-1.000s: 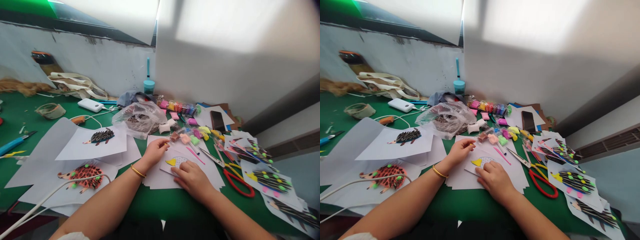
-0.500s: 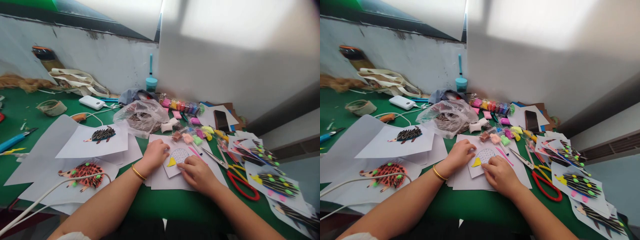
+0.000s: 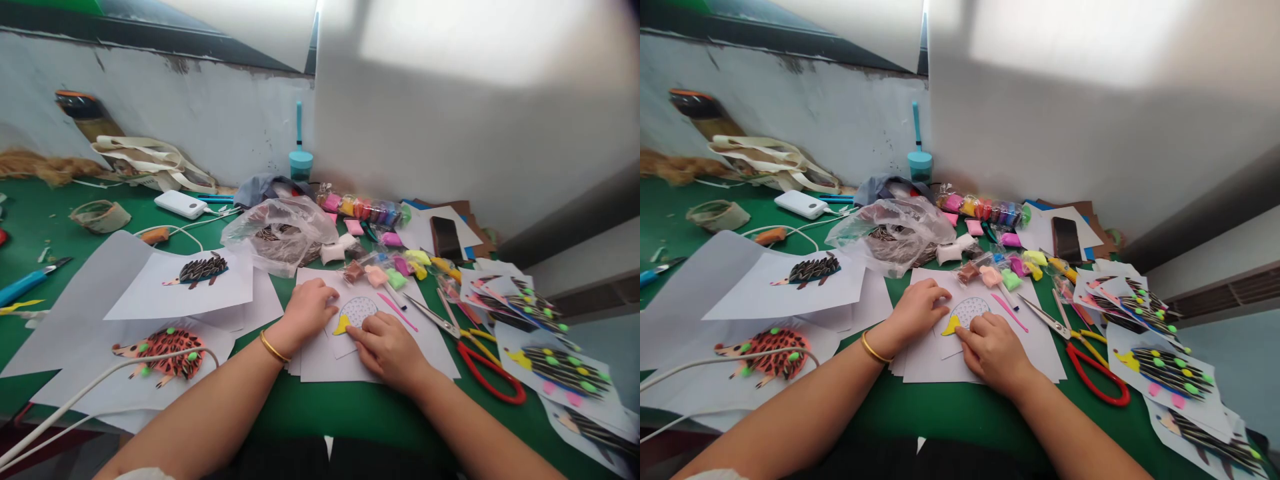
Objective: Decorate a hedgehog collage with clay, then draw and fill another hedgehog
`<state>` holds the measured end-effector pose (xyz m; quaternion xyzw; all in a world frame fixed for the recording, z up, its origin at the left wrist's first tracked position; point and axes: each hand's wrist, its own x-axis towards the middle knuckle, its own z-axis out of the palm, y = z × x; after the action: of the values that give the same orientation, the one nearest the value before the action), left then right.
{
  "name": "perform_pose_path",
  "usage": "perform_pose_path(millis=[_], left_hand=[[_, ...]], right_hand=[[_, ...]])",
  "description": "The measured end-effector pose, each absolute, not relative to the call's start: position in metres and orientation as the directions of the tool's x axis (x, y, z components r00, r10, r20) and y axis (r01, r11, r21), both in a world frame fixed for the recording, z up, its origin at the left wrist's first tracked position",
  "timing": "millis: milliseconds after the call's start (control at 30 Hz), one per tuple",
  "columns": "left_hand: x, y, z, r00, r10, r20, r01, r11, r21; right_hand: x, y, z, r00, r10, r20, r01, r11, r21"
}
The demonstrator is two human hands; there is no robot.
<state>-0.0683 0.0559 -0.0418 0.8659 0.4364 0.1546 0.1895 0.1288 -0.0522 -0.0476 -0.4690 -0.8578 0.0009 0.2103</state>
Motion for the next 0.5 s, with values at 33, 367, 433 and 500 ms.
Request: perform_pose_path(millis=[33,367,433,500], left_hand=[[-0.0683,0.0559,-0.0420,0.572,0.814,0.102,0.696,-0.548,0.464],[-0.0687,0.0566,-0.0420,0.583,0.806,0.105,0.685,-0.556,0.471],[-0.0687,0.0565,-0.0415,0.583,0.806,0.105,0.685,-0.557,0.470],[-0.0687,0.0564,-0.0413,0.583,0.806,0.105,0.686,-0.557,0.467]], right_hand=[[0.1277,-0.0522,-0.0468,-0.469,0.805,0.362,0.805,0.559,-0.199],[0.1233,-0.0533,-0.0427,-0.485,0.794,0.367,0.814,0.563,-0.143],[0.1237,-0.0534,-0.0431,-0.481,0.786,0.389,0.809,0.569,-0.149],[0.1233,-0.0531,-0.0438,-0.485,0.787,0.380,0.807,0.571,-0.152]])
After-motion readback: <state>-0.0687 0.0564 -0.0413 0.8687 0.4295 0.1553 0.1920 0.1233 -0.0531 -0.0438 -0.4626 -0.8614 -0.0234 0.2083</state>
